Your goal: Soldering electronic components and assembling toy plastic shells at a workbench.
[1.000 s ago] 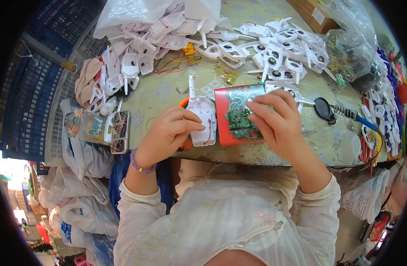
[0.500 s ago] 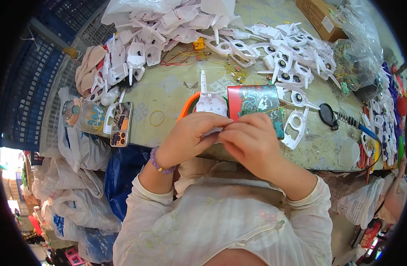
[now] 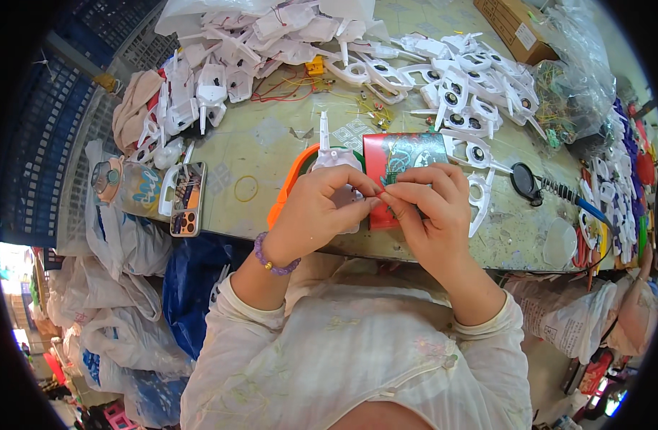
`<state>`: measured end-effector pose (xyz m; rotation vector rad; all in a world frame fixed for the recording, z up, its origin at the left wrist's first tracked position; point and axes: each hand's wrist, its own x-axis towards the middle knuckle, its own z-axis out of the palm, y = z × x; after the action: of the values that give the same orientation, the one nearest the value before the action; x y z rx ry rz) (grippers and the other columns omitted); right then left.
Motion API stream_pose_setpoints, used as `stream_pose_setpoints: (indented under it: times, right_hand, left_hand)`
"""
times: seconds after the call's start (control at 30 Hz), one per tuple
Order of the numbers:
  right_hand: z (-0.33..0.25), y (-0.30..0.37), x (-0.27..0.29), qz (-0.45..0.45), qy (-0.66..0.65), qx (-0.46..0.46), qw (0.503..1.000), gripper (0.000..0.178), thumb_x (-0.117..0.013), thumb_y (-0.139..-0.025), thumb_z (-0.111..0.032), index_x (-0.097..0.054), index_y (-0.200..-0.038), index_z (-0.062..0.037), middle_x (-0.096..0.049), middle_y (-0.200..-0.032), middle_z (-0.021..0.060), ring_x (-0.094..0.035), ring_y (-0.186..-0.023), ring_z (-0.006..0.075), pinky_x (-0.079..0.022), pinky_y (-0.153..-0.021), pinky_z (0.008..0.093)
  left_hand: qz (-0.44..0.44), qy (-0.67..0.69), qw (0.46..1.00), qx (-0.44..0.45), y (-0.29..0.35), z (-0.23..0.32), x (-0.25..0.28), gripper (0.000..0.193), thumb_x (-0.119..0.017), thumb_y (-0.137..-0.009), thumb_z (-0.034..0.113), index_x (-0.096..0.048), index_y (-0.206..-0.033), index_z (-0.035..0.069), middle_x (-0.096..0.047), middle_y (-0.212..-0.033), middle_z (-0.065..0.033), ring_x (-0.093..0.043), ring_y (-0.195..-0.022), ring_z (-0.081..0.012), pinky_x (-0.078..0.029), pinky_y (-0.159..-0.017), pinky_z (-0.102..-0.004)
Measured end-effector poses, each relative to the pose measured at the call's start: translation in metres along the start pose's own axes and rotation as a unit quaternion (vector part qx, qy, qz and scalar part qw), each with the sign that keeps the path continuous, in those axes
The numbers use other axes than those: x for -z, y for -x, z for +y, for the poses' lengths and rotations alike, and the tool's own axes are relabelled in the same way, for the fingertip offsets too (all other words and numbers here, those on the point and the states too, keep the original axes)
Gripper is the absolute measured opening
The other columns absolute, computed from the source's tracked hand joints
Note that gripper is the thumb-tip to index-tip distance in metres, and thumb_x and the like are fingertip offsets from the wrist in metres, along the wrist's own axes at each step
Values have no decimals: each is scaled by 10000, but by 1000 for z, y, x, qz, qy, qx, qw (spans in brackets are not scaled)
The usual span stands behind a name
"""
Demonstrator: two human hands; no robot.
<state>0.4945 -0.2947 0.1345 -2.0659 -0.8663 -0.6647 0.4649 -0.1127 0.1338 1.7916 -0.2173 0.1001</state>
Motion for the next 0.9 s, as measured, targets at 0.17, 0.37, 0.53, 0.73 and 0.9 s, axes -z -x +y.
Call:
stream_pose_setpoints:
  times: [0.17,0.37,0.53,0.73,0.9]
  right_hand:
    - [2,-1,4,30,7,-2,1000,183,-750,-702,-133,-668,-864,-115,-620,-886,20,-535,-858,248,-379,-786,373]
    - [6,4,16,-14,98,-77,992,299,-754,-702,-225,-604,-915,-78,-609,-903,66,-524,-917,270,-352,-822,399]
    - [20,-3,12,-30,61,-76,995,244,-711,-732,-166,-635,-948,-82,-621,-939,42,-523,-951,268,-354,-852,411]
    - [20,1,16,-3,20,17,1000,235,-718,-702,-123,-656,-929,-124,-603,-1012,32,-513,-966,277,-377,-857,422]
    - [16,3,18,0,29,55,998,199,-722,-658,-106,-646,-841,-120,-588,-999,26,-511,-972,280,-385,-850,428]
  left_hand:
    - [23,-5,1000,-18,-3,-3,-4,111,-691,-766,73,-689,-867,26,-656,-796,-57,-591,-721,-136,-451,-659,-259]
    - [51,-33,996,-59,-2,-9,-9,110,-707,-742,63,-702,-851,49,-642,-756,-50,-572,-722,-161,-427,-691,-295]
    - [52,-154,978,-128,-5,-4,-10,130,-739,-708,100,-710,-835,94,-621,-708,-17,-565,-693,-159,-401,-714,-315]
    - [76,-278,928,-235,-10,-2,-14,124,-746,-679,116,-692,-790,130,-597,-685,21,-553,-644,-151,-372,-770,-341]
    - [69,-292,927,-226,-9,1,-15,144,-744,-677,113,-691,-809,131,-604,-691,18,-562,-657,-153,-376,-790,-347]
